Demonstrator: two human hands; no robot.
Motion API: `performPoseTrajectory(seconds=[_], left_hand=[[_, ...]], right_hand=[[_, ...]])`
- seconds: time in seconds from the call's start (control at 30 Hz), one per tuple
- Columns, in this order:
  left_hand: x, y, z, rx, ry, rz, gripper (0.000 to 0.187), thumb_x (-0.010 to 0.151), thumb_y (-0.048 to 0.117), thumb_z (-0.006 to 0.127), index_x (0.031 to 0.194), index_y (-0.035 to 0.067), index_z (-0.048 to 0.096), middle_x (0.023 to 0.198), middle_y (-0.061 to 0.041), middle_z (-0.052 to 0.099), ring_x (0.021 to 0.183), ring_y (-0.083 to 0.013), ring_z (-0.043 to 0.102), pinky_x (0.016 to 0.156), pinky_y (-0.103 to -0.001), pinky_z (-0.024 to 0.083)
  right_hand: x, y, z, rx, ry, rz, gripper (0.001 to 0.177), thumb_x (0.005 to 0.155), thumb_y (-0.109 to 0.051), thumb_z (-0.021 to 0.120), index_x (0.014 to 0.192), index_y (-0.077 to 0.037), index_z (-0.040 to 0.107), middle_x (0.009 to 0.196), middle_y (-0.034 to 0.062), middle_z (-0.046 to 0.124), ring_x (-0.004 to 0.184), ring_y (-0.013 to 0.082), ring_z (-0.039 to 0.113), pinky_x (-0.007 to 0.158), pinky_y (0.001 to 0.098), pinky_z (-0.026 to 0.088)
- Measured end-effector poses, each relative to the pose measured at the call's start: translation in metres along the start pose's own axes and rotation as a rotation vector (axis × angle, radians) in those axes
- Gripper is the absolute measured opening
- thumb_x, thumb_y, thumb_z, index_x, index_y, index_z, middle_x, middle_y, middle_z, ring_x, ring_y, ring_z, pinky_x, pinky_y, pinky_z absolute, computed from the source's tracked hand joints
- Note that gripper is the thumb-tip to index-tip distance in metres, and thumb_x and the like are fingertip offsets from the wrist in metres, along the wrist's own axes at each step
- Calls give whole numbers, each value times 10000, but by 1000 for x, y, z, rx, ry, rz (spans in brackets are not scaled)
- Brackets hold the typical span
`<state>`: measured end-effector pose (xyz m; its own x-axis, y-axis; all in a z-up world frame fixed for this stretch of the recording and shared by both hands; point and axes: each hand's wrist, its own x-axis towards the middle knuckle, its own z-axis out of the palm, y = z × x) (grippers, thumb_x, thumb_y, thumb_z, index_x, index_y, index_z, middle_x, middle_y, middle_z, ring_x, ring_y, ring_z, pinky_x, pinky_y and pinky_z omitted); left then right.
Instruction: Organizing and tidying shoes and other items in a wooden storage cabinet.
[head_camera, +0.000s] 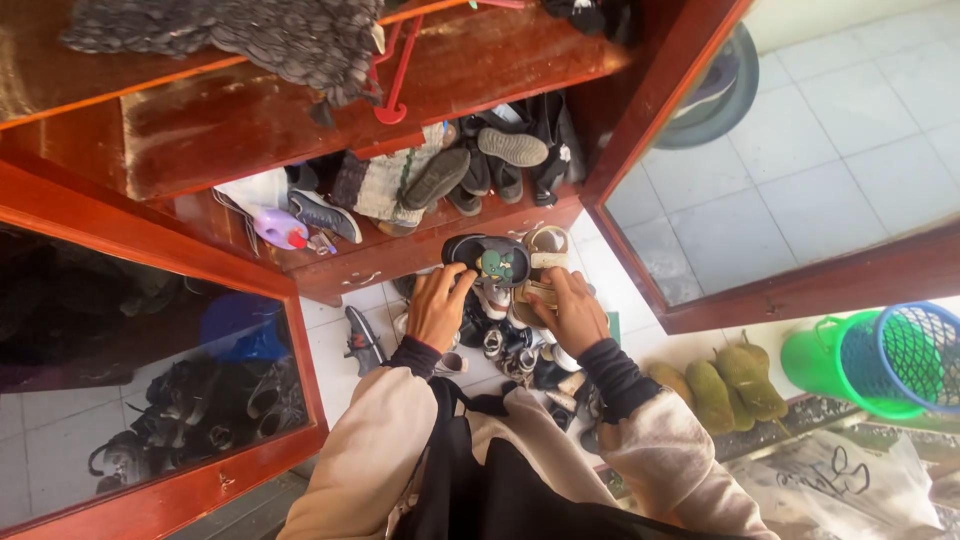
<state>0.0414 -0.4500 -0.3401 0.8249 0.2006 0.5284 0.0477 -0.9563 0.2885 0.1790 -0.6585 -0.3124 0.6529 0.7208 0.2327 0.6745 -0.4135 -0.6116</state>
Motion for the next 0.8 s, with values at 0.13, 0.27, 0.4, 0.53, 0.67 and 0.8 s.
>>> performPoseTrajectory(seconds=[0.13, 0.27, 0.4, 0.53, 0.67, 0.8], left_hand=[[-8, 5, 13, -94, -48, -23, 362, 850, -21, 647, 1200, 64, 689, 1189, -71, 631, 982, -239, 615, 850, -412, 469], [-11, 15, 15, -159, -105, -61, 342, 839, 50, 678, 1181, 49, 682, 1194, -85, 623, 994, -270, 611, 883, -434, 479], [-7, 31, 16, -198, -144, -142, 293, 887, 228, 706, 1122, 54, 688, 1178, -85, 633, 1001, -293, 602, 890, -453, 457], [-11, 42, 35, -216, -159, -263, 319, 947, 369, 698, 1069, 75, 691, 1134, -63, 654, 1019, -302, 600, 897, -467, 435], [-17, 47, 54, -196, -151, -425, 359, 943, 448, 683, 1025, 99, 694, 1089, -47, 673, 1043, -305, 603, 926, -493, 402], [-25, 42, 73, -259, -159, -518, 381, 913, 469, 720, 996, 99, 686, 1113, -54, 671, 1059, -325, 585, 932, -476, 409]], right_hand=[[-10, 7, 2, -4, -54, 137, 357, 923, -330, 707, 1122, -67, 569, 1028, 159, 659, 951, 367, 635, 788, 455, 516], [-24, 21, 11, -8, -16, 43, 328, 915, -292, 714, 1112, -68, 576, 1076, 146, 656, 1011, 366, 620, 816, 463, 521], [-36, 27, 16, -26, -34, -21, 324, 872, -210, 702, 1136, -61, 588, 1125, 120, 648, 1038, 365, 579, 848, 476, 517], [-45, 22, 20, -21, -41, 59, 284, 906, -237, 704, 1115, -70, 609, 1102, 102, 637, 1038, 352, 589, 807, 462, 525], [-51, 20, 22, -46, -42, 39, 286, 907, -234, 701, 1125, -71, 614, 1068, 99, 621, 1003, 341, 581, 804, 454, 529], [-58, 21, 23, -50, -55, 44, 298, 911, -237, 698, 1163, -90, 632, 1045, 89, 621, 982, 325, 582, 801, 445, 533]])
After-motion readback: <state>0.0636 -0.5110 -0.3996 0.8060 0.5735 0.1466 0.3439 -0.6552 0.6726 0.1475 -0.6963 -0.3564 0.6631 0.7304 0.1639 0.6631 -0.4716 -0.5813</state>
